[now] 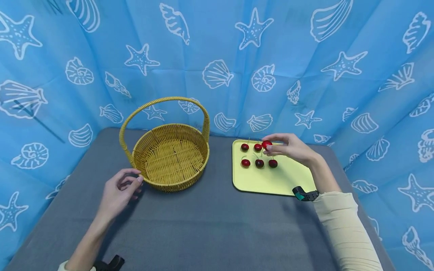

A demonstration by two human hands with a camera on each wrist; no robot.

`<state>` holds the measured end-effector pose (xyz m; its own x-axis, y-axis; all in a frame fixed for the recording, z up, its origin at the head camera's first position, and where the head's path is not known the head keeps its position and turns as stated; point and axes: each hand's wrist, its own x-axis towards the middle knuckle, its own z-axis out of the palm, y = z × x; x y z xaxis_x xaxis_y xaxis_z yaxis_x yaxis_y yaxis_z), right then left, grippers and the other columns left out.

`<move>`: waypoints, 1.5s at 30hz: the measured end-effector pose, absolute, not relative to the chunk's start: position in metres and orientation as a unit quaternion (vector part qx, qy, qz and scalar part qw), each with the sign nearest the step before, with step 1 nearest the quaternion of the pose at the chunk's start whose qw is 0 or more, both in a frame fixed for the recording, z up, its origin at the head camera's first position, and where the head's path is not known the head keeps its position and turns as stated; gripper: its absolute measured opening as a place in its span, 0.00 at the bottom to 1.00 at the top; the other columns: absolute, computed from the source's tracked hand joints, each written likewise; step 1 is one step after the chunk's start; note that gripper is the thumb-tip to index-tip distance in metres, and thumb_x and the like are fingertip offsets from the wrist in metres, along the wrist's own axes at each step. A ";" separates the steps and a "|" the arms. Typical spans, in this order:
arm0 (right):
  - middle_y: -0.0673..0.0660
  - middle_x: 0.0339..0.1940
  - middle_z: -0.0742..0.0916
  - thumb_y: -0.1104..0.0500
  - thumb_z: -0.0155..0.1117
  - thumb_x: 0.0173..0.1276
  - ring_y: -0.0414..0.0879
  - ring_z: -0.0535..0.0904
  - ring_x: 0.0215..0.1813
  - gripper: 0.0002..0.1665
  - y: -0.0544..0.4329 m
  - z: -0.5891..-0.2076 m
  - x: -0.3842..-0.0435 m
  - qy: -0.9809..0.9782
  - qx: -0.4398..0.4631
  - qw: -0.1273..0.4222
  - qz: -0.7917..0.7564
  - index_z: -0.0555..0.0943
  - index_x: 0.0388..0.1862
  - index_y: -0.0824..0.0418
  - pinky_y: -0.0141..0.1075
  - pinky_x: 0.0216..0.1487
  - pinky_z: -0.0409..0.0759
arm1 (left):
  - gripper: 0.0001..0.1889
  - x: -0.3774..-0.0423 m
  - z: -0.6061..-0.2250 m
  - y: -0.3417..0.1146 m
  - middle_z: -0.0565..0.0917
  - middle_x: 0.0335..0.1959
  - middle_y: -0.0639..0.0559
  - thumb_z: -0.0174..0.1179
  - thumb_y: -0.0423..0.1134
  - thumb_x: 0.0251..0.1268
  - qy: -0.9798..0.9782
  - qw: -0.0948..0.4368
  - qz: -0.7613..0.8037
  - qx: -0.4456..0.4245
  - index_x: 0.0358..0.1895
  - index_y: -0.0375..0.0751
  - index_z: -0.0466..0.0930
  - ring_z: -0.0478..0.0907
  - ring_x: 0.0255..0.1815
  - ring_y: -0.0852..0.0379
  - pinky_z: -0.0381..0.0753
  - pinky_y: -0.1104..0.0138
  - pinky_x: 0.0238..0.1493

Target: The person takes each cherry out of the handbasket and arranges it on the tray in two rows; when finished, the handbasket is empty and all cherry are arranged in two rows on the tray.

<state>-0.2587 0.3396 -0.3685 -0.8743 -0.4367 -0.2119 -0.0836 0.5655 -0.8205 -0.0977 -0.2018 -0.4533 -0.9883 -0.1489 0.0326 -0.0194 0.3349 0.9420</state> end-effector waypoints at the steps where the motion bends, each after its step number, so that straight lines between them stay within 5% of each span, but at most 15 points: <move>1: 0.60 0.61 0.91 0.53 0.64 0.84 0.47 0.93 0.59 0.29 0.343 -0.370 -0.256 0.859 -0.156 0.195 -0.446 0.75 0.76 0.66 0.33 0.60 0.88 | 0.18 -0.097 -0.453 -0.202 0.91 0.42 0.37 0.66 0.45 0.80 -0.816 0.056 -0.573 0.048 0.63 0.40 0.81 0.90 0.33 0.55 0.92 0.61 0.33; 10: 0.42 0.61 0.84 0.60 0.62 0.84 0.40 0.92 0.50 0.26 0.367 -0.378 -0.243 0.867 -0.172 0.150 -0.442 0.73 0.75 0.68 0.38 0.54 0.92 | 0.19 -0.095 -0.452 -0.207 0.92 0.42 0.38 0.66 0.46 0.81 -0.817 0.046 -0.573 0.040 0.66 0.43 0.81 0.90 0.33 0.57 0.92 0.61 0.34; 15: 0.34 0.53 0.88 0.56 0.64 0.84 0.37 0.91 0.48 0.28 0.375 -0.378 -0.237 0.887 -0.135 0.150 -0.415 0.74 0.76 0.66 0.30 0.54 0.88 | 0.19 -0.095 -0.454 -0.209 0.92 0.40 0.43 0.66 0.46 0.80 -0.815 0.044 -0.577 0.032 0.66 0.44 0.81 0.90 0.33 0.57 0.92 0.61 0.34; 22: 0.47 0.51 0.95 0.56 0.62 0.85 0.34 0.92 0.54 0.26 0.389 -0.382 -0.226 0.873 -0.123 0.147 -0.448 0.74 0.76 0.64 0.23 0.56 0.86 | 0.19 -0.092 -0.454 -0.212 0.92 0.40 0.45 0.65 0.45 0.81 -0.820 0.043 -0.571 0.012 0.68 0.44 0.81 0.89 0.33 0.55 0.91 0.63 0.33; 28: 0.56 0.63 0.88 0.48 0.73 0.78 0.27 0.89 0.51 0.30 0.398 -0.398 -0.222 0.914 -0.073 0.106 -0.384 0.79 0.71 0.62 0.24 0.50 0.84 | 0.21 -0.089 -0.455 -0.217 0.92 0.43 0.40 0.64 0.46 0.82 -0.831 0.039 -0.555 -0.002 0.70 0.44 0.80 0.89 0.34 0.53 0.92 0.62 0.34; 37: 0.75 0.72 0.80 0.59 0.74 0.76 0.21 0.86 0.48 0.30 0.405 -0.433 -0.224 0.911 -0.079 0.098 -0.393 0.78 0.71 0.71 0.28 0.47 0.90 | 0.19 -0.085 -0.454 -0.222 0.92 0.43 0.41 0.63 0.45 0.83 -0.839 0.040 -0.543 -0.009 0.69 0.44 0.81 0.88 0.35 0.53 0.92 0.62 0.34; 45: 0.75 0.62 0.87 0.61 0.78 0.71 0.30 0.86 0.51 0.25 0.408 -0.454 -0.228 0.928 -0.113 0.050 -0.352 0.84 0.63 0.71 0.22 0.48 0.86 | 0.17 -0.084 -0.450 -0.226 0.91 0.45 0.41 0.63 0.44 0.83 -0.840 0.038 -0.541 -0.016 0.68 0.47 0.81 0.87 0.35 0.58 0.90 0.63 0.34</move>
